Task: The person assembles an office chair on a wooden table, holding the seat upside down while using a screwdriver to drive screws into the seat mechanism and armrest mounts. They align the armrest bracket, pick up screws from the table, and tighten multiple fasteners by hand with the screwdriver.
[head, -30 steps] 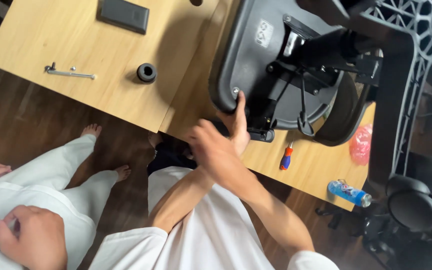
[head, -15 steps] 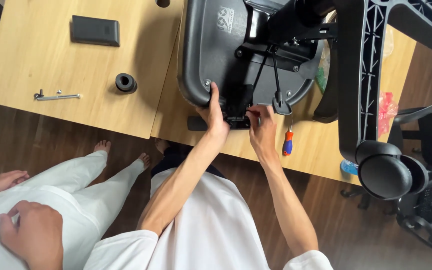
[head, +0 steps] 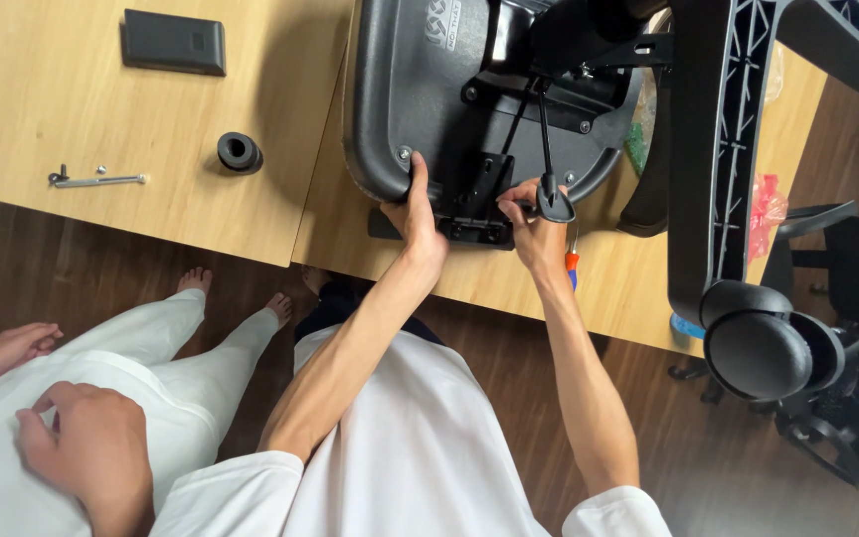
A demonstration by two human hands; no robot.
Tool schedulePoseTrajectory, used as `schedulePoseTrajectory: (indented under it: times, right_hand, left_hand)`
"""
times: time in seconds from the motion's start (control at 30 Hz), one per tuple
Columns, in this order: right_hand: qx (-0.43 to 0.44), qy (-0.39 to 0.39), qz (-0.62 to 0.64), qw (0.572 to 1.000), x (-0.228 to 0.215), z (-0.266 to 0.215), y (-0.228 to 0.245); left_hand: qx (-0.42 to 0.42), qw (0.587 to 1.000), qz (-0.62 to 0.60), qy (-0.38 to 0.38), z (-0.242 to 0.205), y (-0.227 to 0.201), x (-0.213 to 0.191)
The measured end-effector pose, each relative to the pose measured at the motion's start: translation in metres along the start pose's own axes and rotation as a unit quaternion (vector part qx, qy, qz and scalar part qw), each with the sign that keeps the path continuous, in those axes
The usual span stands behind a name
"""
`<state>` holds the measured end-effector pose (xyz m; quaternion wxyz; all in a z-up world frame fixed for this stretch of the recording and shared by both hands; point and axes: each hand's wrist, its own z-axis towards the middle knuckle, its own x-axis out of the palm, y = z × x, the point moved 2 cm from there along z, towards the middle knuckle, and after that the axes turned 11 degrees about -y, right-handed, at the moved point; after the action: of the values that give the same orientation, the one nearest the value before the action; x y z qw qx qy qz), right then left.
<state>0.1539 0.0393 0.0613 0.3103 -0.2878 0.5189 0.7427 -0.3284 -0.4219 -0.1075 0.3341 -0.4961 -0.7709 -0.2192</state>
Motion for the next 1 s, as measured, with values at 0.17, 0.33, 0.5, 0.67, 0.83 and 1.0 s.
schedulePoseTrajectory:
  times: [0.17,0.33,0.5,0.67,0.83,1.0]
  right_hand:
    - [-0.028,0.038,0.024,0.999,-0.002,0.003,-0.010]
    - [0.036,0.108,0.062,0.992,0.004,0.007,-0.018]
    - [0.019,0.101,0.075,0.992,0.009,0.012,-0.016]
    - [-0.016,0.074,0.025,0.997,0.007,0.011,-0.008]
    - [-0.030,0.072,-0.065,0.995,0.000,0.015,0.007]
    - [-0.089,0.036,-0.071,0.993,-0.002,0.001,0.013]
  left_hand:
    - [0.011,1.000,-0.028,0.000,-0.005,0.018,0.015]
    - [-0.001,1.000,-0.027,0.004,0.004,0.017,0.014]
    - [0.000,0.999,-0.033,-0.002,0.010,0.012,-0.002]
    - [0.013,1.000,0.005,-0.012,0.003,0.020,0.010]
    - [0.023,0.999,0.019,-0.012,0.004,0.020,0.009]
    - [0.012,0.999,-0.039,-0.010,0.000,0.025,0.018]
